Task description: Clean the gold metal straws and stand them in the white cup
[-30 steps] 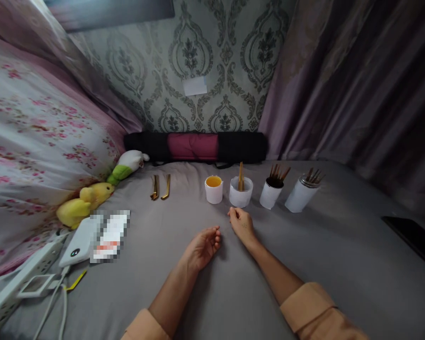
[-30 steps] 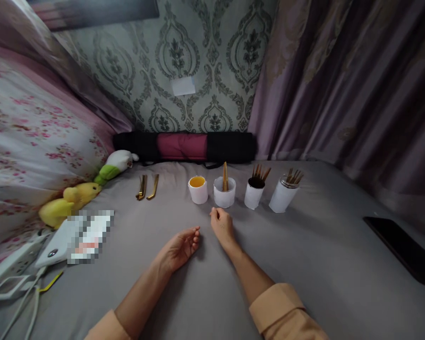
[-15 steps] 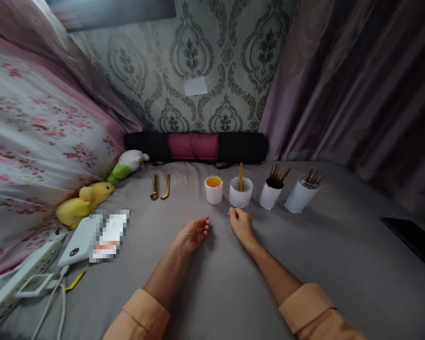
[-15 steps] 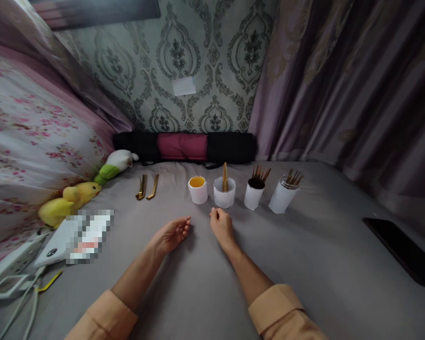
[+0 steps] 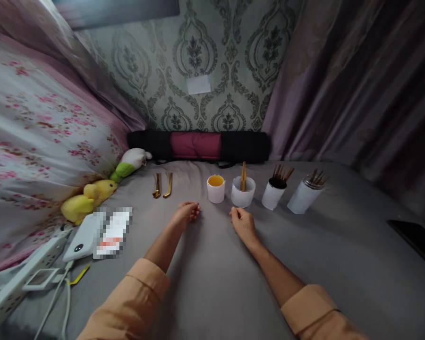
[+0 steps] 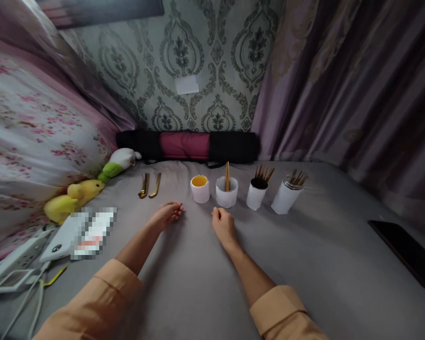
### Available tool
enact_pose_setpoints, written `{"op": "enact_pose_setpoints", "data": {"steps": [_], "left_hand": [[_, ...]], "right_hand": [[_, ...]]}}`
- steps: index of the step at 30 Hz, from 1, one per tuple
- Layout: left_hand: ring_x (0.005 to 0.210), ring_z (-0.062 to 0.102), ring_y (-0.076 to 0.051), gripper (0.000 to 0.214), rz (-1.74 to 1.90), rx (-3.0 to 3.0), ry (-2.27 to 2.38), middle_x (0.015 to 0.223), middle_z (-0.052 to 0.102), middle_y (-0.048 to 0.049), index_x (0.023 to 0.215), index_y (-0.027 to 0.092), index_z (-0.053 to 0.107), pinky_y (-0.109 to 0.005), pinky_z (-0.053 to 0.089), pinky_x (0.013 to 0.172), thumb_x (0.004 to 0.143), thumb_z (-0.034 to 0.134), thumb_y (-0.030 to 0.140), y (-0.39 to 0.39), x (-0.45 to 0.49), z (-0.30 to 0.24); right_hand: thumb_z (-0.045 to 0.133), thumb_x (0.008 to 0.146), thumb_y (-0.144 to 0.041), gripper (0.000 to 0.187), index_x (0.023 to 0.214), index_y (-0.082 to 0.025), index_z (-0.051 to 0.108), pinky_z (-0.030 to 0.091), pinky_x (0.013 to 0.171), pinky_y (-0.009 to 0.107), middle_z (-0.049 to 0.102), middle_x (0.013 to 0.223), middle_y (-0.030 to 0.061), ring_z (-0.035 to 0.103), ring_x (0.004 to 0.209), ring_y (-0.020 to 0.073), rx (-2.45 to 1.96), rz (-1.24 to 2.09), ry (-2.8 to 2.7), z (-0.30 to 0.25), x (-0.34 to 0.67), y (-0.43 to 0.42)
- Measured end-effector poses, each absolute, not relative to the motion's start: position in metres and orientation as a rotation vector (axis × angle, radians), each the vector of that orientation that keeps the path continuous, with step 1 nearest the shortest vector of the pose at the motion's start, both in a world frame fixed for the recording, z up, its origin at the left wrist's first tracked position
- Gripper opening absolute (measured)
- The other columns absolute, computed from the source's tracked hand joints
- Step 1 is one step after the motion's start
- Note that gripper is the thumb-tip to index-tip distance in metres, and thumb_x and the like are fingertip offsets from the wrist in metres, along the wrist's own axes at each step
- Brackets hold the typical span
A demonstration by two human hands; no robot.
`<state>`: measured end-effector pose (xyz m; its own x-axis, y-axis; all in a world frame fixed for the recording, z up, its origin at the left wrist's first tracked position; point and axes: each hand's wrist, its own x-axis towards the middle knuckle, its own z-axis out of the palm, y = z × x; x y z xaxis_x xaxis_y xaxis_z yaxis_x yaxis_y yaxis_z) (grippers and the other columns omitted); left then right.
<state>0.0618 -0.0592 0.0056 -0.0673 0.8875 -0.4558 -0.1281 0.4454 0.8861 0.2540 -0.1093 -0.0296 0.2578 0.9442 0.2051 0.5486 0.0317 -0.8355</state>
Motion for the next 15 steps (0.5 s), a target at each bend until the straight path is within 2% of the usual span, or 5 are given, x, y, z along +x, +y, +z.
{"op": "enact_pose_setpoints", "data": {"steps": [10, 15], "left_hand": [[0.041, 0.045, -0.006, 0.007, 0.947, 0.973, 1.636, 0.055, 0.054, -0.0011, 0.07, 0.013, 0.049, -0.018, 0.032, 0.04, 0.071, 0.055, 0.017, -0.024, 0.031, 0.0], [0.044, 0.045, -0.007, 0.003, 0.872, 1.135, 1.805, 0.055, 0.053, -0.002, 0.071, 0.012, 0.051, -0.019, 0.033, 0.042, 0.072, 0.05, 0.015, -0.016, 0.019, 0.006]], "right_hand": [[0.033, 0.081, -0.04, 0.041, 0.068, -0.015, 0.062, 0.033, 0.052, 0.023, 0.062, 0.062, 0.0058, 0.053, 0.056, 0.0137, -1.648, 0.552, -1.416, -0.027, 0.253, -0.11], [0.033, 0.082, -0.04, 0.041, 0.068, -0.015, 0.062, 0.032, 0.052, 0.023, 0.062, 0.061, 0.0051, 0.052, 0.055, 0.0132, -1.647, 0.535, -1.424, -0.028, 0.253, -0.11]]}}
